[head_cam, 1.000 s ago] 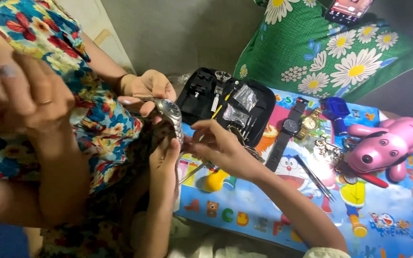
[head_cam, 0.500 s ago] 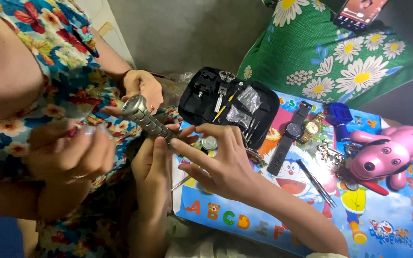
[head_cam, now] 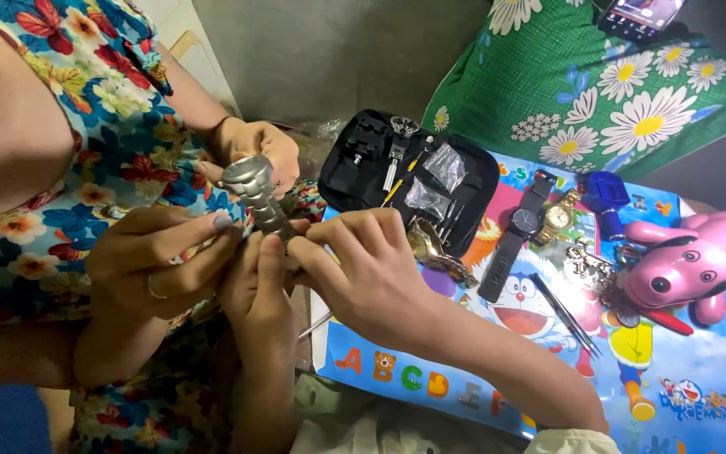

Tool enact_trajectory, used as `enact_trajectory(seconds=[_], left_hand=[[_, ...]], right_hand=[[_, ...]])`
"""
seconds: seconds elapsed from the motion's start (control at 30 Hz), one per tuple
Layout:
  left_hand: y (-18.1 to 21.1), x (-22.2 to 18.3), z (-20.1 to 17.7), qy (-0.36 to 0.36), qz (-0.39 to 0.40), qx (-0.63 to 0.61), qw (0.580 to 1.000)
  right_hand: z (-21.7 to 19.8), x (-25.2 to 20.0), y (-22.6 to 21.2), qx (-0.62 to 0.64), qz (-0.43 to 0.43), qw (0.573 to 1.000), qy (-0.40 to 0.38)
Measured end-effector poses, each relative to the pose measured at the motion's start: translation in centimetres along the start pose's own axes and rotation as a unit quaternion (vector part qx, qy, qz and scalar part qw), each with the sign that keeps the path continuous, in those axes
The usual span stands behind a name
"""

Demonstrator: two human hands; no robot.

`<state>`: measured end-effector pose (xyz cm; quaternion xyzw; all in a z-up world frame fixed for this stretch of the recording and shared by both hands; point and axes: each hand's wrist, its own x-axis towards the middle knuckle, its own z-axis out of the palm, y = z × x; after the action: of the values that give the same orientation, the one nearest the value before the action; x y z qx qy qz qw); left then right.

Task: Using a watch repair kit to adjust and repair metal watch straps on a low table.

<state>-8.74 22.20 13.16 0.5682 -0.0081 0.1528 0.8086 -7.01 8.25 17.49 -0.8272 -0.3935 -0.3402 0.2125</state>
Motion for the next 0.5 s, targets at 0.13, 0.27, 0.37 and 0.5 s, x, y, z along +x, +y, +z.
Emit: enact_trajectory(seconds=[0.13,0.27,0.37,0.5], left_hand=[[0.1,0.5,0.1,0.029,0.013,-0.046,0.998],[0.5,1.3,-0.3,0.007,0.038,-0.146,0.989],[0.1,1.1,-0.7,-0.028,0.065,-0.172,0.983],[-1.2,0.5,-1.1,-0.063,0.02,-0.167,0.984]], right_hand=[[0.4,0.4,-0.1,-0.004,0.004,1.0,0.019],[0.1,-0.4,0.1,-0.026,-0.016,1.0,0.001],[0.0,-2.4,0.9,-0.041,-0.021,0.999,-0.014],[-1.1,-6.2,3.2,-0.116,-0.003,0.993,-0.033]])
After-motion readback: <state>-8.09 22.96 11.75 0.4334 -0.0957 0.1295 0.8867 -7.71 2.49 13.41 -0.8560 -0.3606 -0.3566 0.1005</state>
